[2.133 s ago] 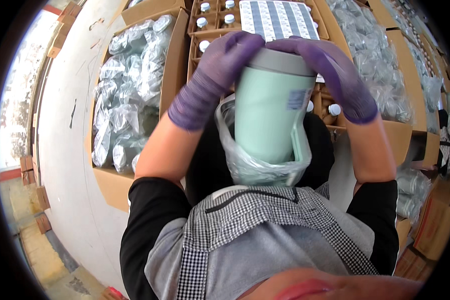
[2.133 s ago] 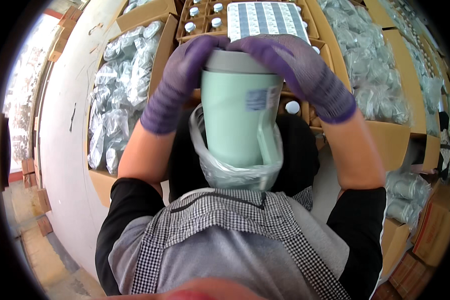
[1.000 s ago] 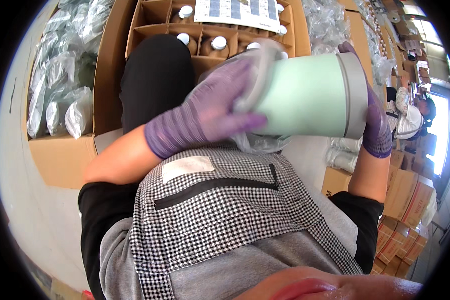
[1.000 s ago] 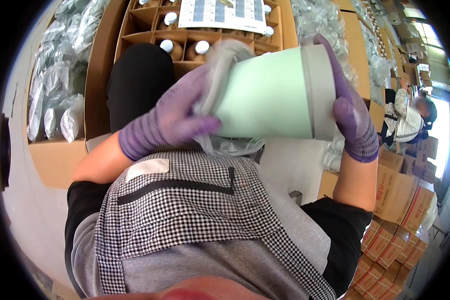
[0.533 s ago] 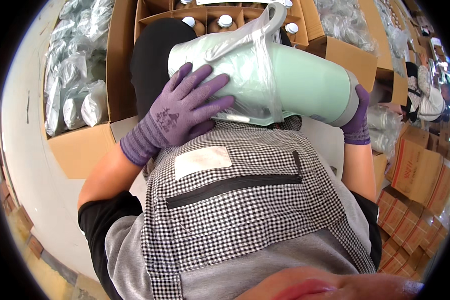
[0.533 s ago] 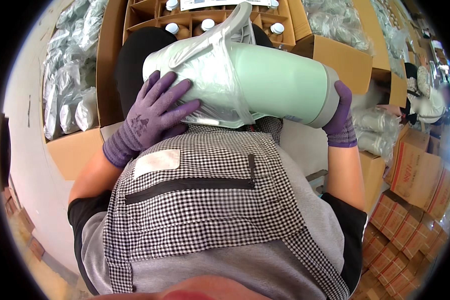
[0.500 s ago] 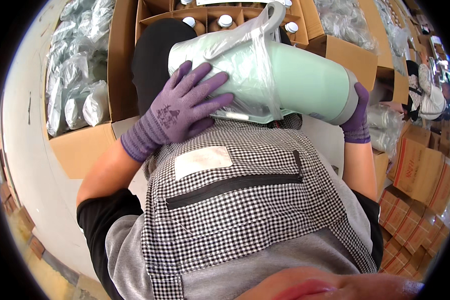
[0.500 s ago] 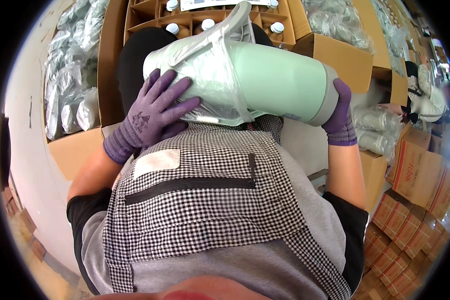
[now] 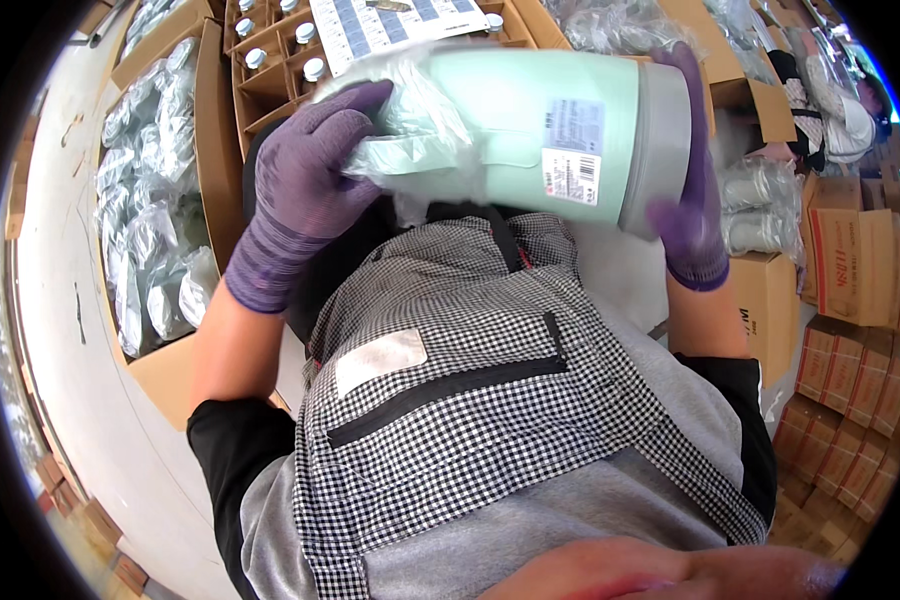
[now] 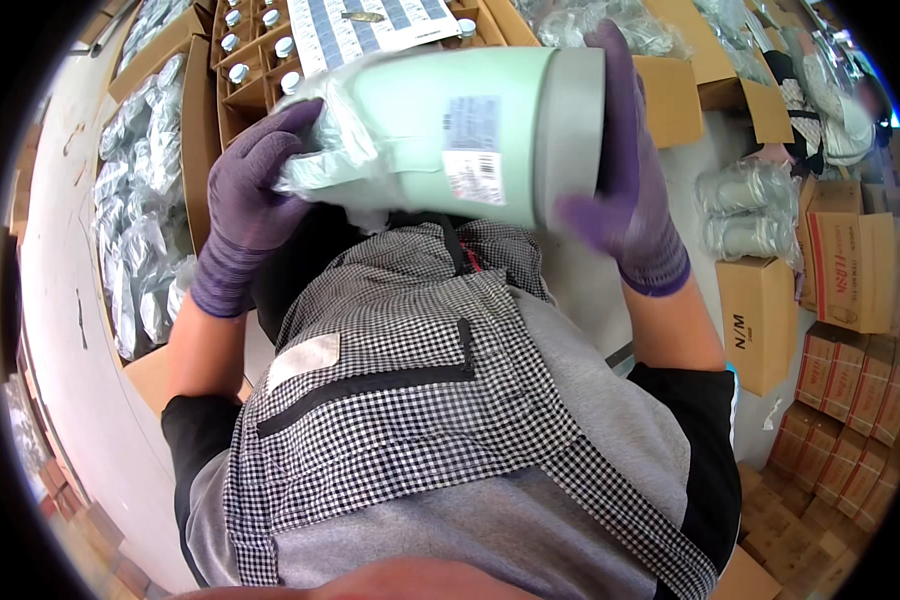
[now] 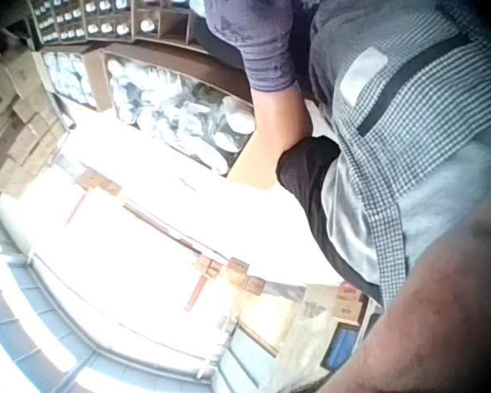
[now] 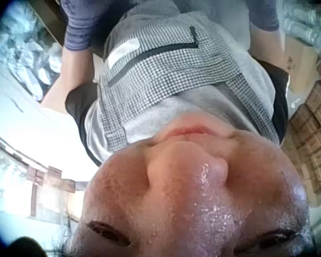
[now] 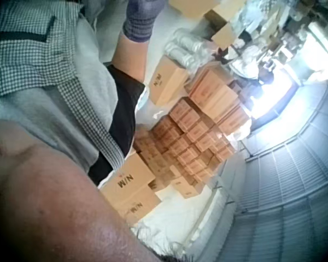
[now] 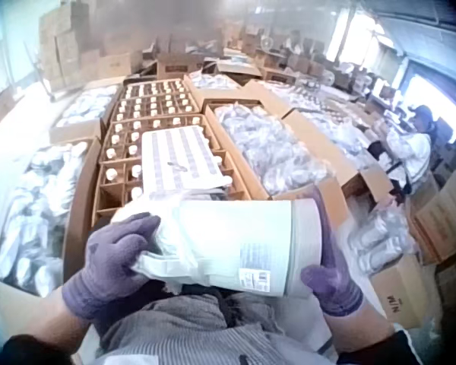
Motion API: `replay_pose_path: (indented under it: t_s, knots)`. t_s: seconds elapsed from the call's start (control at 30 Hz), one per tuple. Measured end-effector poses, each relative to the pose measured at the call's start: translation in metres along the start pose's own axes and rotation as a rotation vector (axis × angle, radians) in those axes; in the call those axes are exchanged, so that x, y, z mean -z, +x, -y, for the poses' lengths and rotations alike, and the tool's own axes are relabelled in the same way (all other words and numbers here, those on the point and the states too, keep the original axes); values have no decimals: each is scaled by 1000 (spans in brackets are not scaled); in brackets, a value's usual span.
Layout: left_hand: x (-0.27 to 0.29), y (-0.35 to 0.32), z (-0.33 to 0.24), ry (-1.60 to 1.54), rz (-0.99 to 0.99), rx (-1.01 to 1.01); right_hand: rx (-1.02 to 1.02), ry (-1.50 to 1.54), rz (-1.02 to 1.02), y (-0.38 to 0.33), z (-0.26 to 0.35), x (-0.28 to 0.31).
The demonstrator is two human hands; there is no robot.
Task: The person assembles a light-green thermos by checking labels, inserting a silver metal liner, and attaching a lid, then wraps the assembled item in a plastic bag and places it into a cardboard box.
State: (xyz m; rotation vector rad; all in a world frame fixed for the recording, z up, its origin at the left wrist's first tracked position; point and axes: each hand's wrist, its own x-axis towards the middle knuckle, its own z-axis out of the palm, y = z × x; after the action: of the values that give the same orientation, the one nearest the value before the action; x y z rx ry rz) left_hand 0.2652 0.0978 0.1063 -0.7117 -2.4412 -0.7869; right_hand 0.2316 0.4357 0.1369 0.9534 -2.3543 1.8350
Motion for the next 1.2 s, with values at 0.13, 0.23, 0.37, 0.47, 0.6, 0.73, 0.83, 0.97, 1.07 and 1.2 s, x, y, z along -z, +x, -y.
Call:
replay_pose_path:
  t_s: [0.13, 0.23, 0.37, 0.47, 0.6, 0.73, 0.83, 0.97, 1.07, 1.2]
  knots:
    - [24, 13, 15, -338, 401, 16, 540, -495, 250, 10, 30, 7]
    - [28, 33, 26, -501, 495, 86, 757, -551, 301, 12, 30, 2]
    - [8, 32, 48, -392, 522, 154, 709, -467, 333, 22, 28, 6]
    - [3, 43, 44, -433, 574, 301, 264, -197, 292, 19, 18, 4]
    - [-13, 36, -19, -73, 506, 441, -681, 508, -50, 0, -6, -3]
    - [-18, 26, -20, -91, 529, 251, -732, 436, 342, -10, -13, 37]
    - [-16, 16, -9, -212, 470, 264, -141, -218, 397, -19, -6, 44]
    - [-20, 22, -21, -102, 503, 307, -474, 38, 440, -21, -41, 58]
    - [-20, 21, -23, -149, 527, 245, -757, 87, 482, -11, -17, 66]
    - [-11, 5, 0, -329, 445, 355, 232, -409, 469, -13, -13, 46]
